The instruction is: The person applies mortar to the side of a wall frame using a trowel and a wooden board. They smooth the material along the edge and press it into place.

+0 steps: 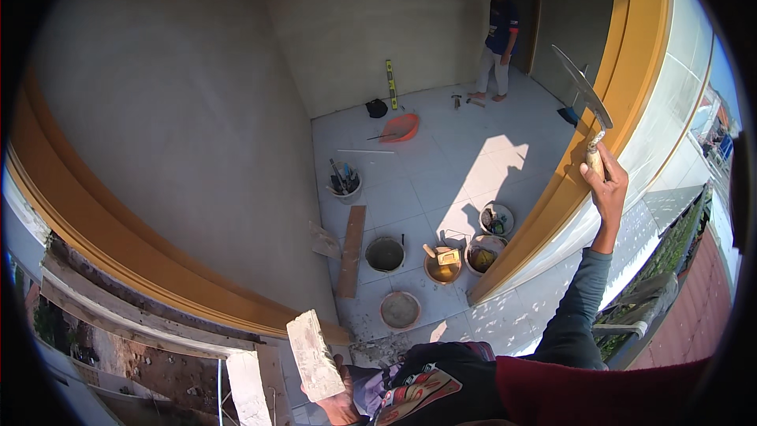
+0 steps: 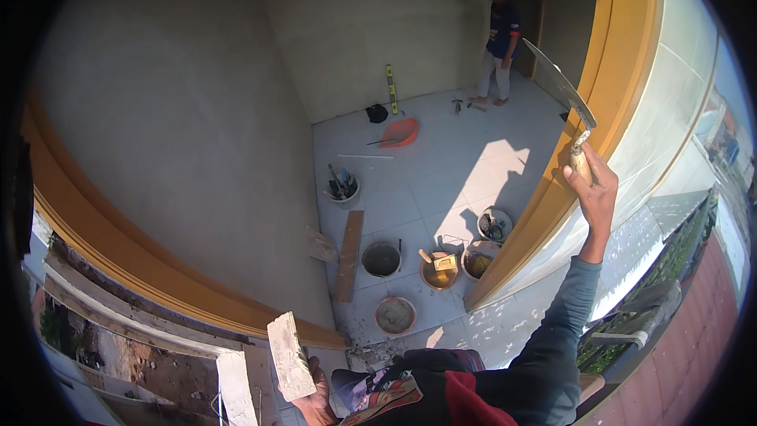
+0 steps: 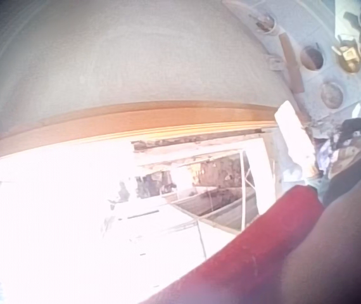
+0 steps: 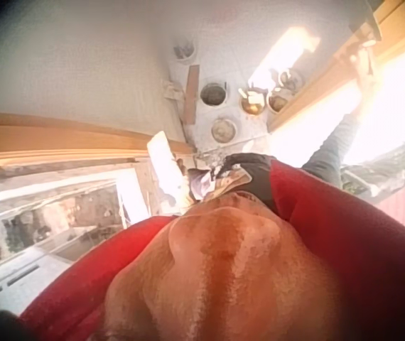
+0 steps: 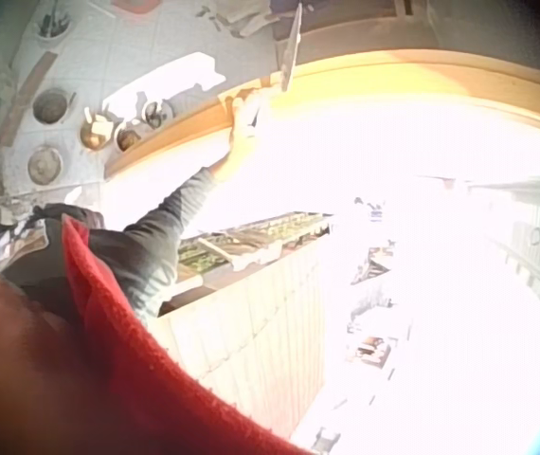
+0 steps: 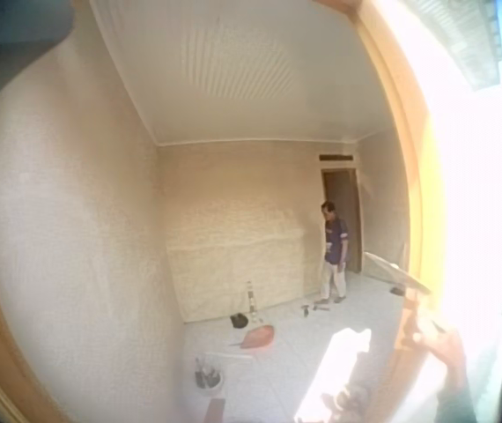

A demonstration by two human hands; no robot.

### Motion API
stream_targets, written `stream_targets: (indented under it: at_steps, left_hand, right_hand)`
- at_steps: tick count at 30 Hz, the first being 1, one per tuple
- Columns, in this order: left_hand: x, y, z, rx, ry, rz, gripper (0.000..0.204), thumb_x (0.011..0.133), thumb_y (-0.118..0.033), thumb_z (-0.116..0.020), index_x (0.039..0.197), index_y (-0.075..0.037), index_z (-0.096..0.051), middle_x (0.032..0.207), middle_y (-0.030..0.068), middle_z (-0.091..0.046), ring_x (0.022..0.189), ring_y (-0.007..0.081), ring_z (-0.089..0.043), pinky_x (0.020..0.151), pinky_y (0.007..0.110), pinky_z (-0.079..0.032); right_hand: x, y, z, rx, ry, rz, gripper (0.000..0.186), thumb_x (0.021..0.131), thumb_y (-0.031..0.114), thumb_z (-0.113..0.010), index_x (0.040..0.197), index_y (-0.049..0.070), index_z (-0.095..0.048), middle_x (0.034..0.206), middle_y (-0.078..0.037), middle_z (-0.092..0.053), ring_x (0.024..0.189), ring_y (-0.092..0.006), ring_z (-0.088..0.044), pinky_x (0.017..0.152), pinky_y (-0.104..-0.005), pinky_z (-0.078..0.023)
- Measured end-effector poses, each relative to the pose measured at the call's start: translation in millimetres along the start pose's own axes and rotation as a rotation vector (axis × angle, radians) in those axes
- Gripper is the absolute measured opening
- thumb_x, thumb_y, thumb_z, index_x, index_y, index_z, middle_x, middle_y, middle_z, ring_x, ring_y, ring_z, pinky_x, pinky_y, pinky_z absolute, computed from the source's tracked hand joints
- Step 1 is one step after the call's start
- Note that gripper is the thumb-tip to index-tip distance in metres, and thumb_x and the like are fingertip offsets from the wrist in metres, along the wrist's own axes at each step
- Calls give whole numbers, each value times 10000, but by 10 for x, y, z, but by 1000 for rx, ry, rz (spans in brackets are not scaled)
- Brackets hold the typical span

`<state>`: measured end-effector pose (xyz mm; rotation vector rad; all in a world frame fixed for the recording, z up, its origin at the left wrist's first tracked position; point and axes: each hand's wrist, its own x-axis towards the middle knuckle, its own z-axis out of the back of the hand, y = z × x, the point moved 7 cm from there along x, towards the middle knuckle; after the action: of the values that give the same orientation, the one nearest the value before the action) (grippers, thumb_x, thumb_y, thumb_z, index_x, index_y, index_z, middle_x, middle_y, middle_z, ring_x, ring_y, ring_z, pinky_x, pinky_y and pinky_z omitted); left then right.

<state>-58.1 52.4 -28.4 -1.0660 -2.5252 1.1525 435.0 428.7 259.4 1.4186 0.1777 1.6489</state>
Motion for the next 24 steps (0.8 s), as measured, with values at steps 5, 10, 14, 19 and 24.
stream_targets:
  at_steps: [5,10,14,19,24]
  left_hand:
    - [10,97,-93,-504,38,151,454,926,-339,-436,1207,-11,-575,1065,129,-669,823,275,-686,662,382,-574]
    - [-28,40,-237,-427,-320,150,493,882,-319,-454,1246,-2,-552,1060,161,-645,683,224,-523,511,281,-415]
    - [-13,50,-227,-460,-314,158,523,874,-310,-452,1284,5,-530,1063,182,-636,659,215,-489,464,247,-378]
    - [8,25,-266,-398,-110,130,493,881,-276,-471,1266,26,-533,1094,175,-646,772,235,-569,602,296,-458]
    - [9,5,-241,-225,126,59,457,898,-230,-487,1249,59,-532,1135,167,-662,917,259,-680,794,365,-571]
  right_hand:
    - [-3,-5,0,-10,11,-5,549,790,184,-741,1253,-68,-589,1138,-172,-657,1056,-217,-606,958,-320,-443]
    - [-7,-40,11,-15,-9,12,585,793,237,-746,1275,-51,-586,1110,-142,-655,1017,-201,-607,918,-311,-459]
    - [-8,-20,4,8,0,-12,555,785,186,-744,1248,-79,-586,1152,-185,-652,1069,-236,-607,971,-330,-439]
    - [-7,-4,1,5,4,-11,548,785,172,-742,1249,-75,-586,1149,-184,-651,1069,-238,-608,968,-330,-441]
    - [-6,-44,-2,10,-2,6,585,785,236,-740,1281,-37,-589,1113,-128,-652,1015,-196,-603,919,-308,-456]
